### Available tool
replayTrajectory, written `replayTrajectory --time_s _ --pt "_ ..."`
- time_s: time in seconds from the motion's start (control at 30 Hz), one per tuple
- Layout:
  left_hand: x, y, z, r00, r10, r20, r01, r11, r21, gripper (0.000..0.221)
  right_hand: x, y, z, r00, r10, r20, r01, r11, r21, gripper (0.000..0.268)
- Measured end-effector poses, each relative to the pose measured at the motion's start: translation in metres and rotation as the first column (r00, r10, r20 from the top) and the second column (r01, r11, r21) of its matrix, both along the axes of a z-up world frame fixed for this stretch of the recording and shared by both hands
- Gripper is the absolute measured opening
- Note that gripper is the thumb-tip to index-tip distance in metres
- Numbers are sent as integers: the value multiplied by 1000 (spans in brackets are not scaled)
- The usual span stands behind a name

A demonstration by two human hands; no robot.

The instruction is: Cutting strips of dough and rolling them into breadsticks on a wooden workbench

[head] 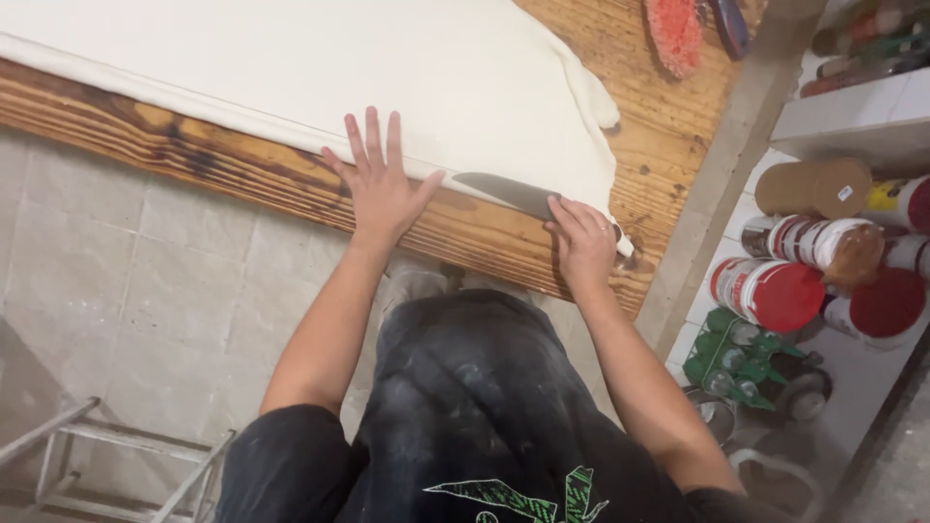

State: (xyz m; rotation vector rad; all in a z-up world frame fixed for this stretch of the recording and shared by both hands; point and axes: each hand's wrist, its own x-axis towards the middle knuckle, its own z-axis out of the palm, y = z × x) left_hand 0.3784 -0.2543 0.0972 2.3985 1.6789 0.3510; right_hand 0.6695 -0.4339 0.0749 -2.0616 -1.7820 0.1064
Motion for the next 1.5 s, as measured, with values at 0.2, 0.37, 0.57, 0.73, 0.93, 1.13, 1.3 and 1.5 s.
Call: replayTrajectory --time_s 0.2,0.37,0.57,0.73,0.93,1.13,1.3,1.5 --pt "2 8 12 1000 -25 3 25 994 -102 106 -5 2 6 997 -17 80 16 1000 5 37" --pt "-13 9 -6 981 -61 185 57 998 27 102 -42 -1 24 974 -168 150 178 982 -59 34" --pt "-130 29 -37 473 30 881 206 968 -143 52 -218 67 85 891 -323 -319 150 873 -464 58" --pt "-260 70 -34 308 215 927 246 923 -296 55 -351 138 155 877 -338 -340 47 766 -641 68" --pt "-371 102 8 498 167 851 283 896 -341 47 -421 187 145 827 -452 -335 92 697 -712 75" --pt "-426 122 -1 667 40 744 248 930 -272 21 -429 194 209 809 -526 -261 61 517 -854 74" --pt "-446 150 -5 707 27 706 209 947 -246 22 -462 185 197 855 -448 -261 67 594 -802 73" --pt "-428 214 -3 794 -165 585 127 986 106 18 -439 237 25 998 -27 -65 14 982 -187 42"
